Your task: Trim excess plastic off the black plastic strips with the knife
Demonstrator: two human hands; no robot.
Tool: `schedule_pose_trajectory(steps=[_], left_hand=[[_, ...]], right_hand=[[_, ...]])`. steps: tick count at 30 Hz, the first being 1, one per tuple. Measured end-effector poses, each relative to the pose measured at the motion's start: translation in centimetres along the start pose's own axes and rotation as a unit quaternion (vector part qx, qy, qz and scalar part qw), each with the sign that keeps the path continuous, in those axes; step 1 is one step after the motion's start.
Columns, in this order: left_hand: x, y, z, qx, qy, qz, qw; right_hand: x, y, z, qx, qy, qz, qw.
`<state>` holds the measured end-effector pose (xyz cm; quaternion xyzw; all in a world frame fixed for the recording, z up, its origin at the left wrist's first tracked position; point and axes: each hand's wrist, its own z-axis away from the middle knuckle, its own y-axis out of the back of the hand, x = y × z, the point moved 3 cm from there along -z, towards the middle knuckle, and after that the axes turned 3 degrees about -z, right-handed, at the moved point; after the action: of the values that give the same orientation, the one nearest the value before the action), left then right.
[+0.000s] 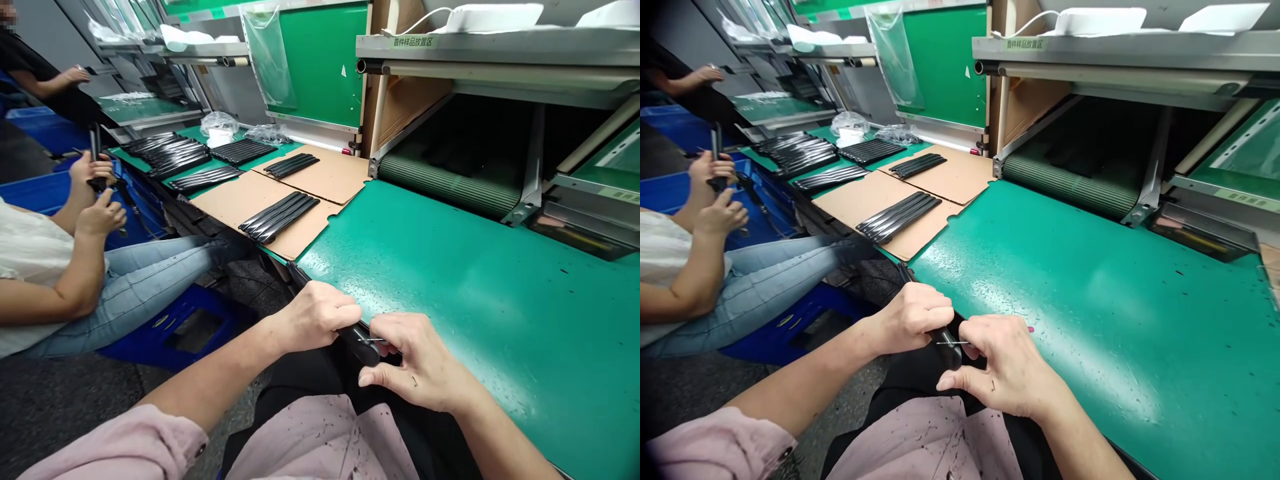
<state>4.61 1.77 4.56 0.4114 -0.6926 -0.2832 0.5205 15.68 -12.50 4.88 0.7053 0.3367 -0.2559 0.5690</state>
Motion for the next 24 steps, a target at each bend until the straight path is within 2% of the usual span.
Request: schedule_pose_trajectory(steps=[5, 9, 11, 14, 19, 22, 24], left_hand=[[0.0, -0.8, 0.7, 0.010, -0.004, -0.049, 0.999], [0.4, -1.4, 1.5, 0.058, 0.005, -0.029, 0.998], [0.8, -1.8, 1.8, 0.070, 0.043, -0.002, 0.997], [1.6, -2.4, 2.1, 0.069, 0.136, 0.039, 0.987], [3.4, -3.1, 2.0, 0.049, 0.280, 0.108, 0.953], [3.9, -3.2, 1.8, 0.040, 0.318, 0.163, 0.933], [3.9, -3.2, 1.8, 0.039, 0.323, 0.175, 0.929]], right_hand=[[0.5, -0.8, 0.7, 0.074, 0.006, 0.019, 0.997], [0.6, -1.4, 1.0, 0.166, 0.047, 0.058, 0.983], [0.7, -1.5, 1.0, 0.215, 0.051, 0.090, 0.971], [0.7, -1.9, 0.9, 0.276, 0.041, 0.138, 0.950], [0.8, -2.9, 0.7, 0.358, 0.002, 0.205, 0.911], [0.9, -3.1, 0.4, 0.382, -0.036, 0.245, 0.890], [1.0, -2.8, 0.3, 0.389, -0.059, 0.224, 0.892]])
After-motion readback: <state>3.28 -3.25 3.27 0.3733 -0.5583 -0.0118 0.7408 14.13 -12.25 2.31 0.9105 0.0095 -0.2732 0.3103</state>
